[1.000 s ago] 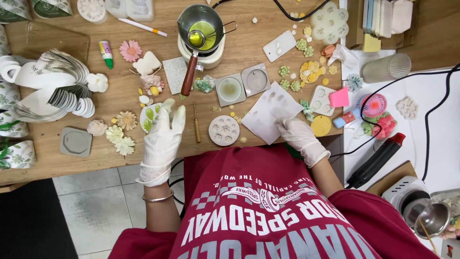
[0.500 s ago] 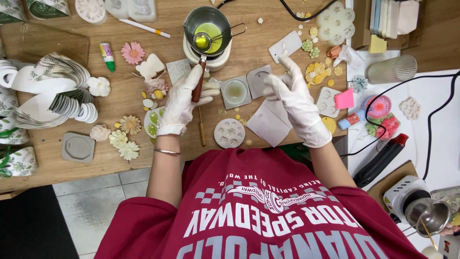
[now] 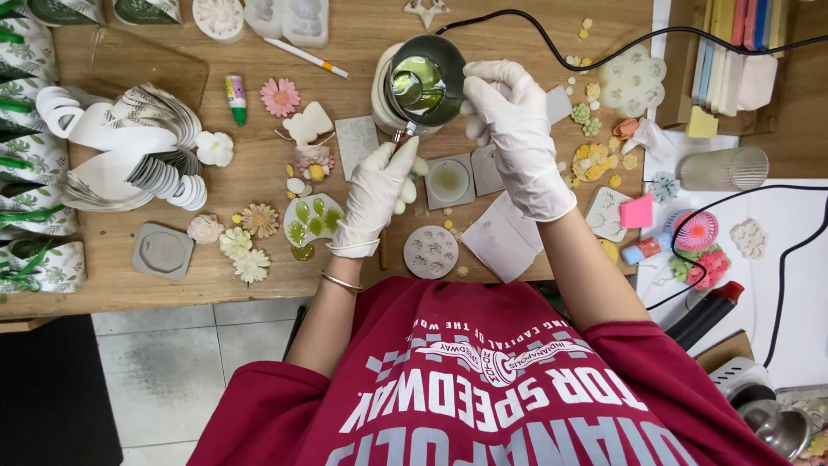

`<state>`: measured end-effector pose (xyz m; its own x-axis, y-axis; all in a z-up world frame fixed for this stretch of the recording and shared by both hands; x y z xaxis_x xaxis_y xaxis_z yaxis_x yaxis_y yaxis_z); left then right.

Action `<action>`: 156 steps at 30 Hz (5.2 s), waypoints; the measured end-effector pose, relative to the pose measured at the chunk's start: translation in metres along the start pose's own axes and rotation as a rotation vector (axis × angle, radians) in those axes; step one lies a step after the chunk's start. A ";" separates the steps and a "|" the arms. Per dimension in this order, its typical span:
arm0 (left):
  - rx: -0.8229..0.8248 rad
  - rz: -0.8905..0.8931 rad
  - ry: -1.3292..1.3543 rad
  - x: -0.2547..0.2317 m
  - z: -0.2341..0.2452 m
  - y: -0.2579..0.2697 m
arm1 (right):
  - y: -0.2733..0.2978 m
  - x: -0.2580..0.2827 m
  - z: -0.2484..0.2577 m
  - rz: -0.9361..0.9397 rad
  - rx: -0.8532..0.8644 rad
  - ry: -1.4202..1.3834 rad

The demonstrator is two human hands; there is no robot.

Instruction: Pouring melted wax into various silicone flower and leaf molds on a workshop table.

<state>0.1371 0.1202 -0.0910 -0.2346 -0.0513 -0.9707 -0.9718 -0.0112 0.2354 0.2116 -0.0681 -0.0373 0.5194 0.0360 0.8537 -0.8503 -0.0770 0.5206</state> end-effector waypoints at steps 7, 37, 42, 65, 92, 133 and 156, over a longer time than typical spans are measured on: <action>-0.006 0.010 -0.003 -0.012 -0.017 0.025 | 0.025 -0.013 0.001 0.051 0.024 0.076; 0.160 -0.001 -0.137 0.007 -0.067 0.072 | 0.079 -0.101 0.083 0.367 -0.290 0.228; 0.142 0.097 0.012 0.018 -0.068 0.073 | 0.082 -0.103 0.077 0.314 -0.266 0.247; -0.622 -0.049 0.196 0.002 0.106 0.162 | -0.082 -0.183 -0.123 0.766 0.082 1.282; -0.501 0.108 0.139 0.011 0.111 0.122 | 0.037 -0.052 0.028 0.667 -0.176 0.648; -0.175 0.099 -0.042 -0.042 -0.095 0.052 | 0.025 -0.032 0.059 0.134 0.114 -0.073; -0.091 -0.262 -0.435 -0.017 -0.089 0.061 | 0.026 -0.087 0.097 0.322 -0.006 0.132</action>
<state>0.0835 0.0311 -0.0557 0.0096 0.3847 -0.9230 -0.9978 -0.0564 -0.0338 0.1528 -0.1695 -0.0994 0.2097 0.1393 0.9678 -0.9695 -0.0989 0.2243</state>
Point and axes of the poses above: each hand's wrist, its own y-axis away from the middle knuckle, its own z-axis out of the back of the hand, x = y × z, the point moved 2 cm from there along -y, towards the middle knuckle, and after that the axes turned 15 degrees about -z, right-handed, at the moved point
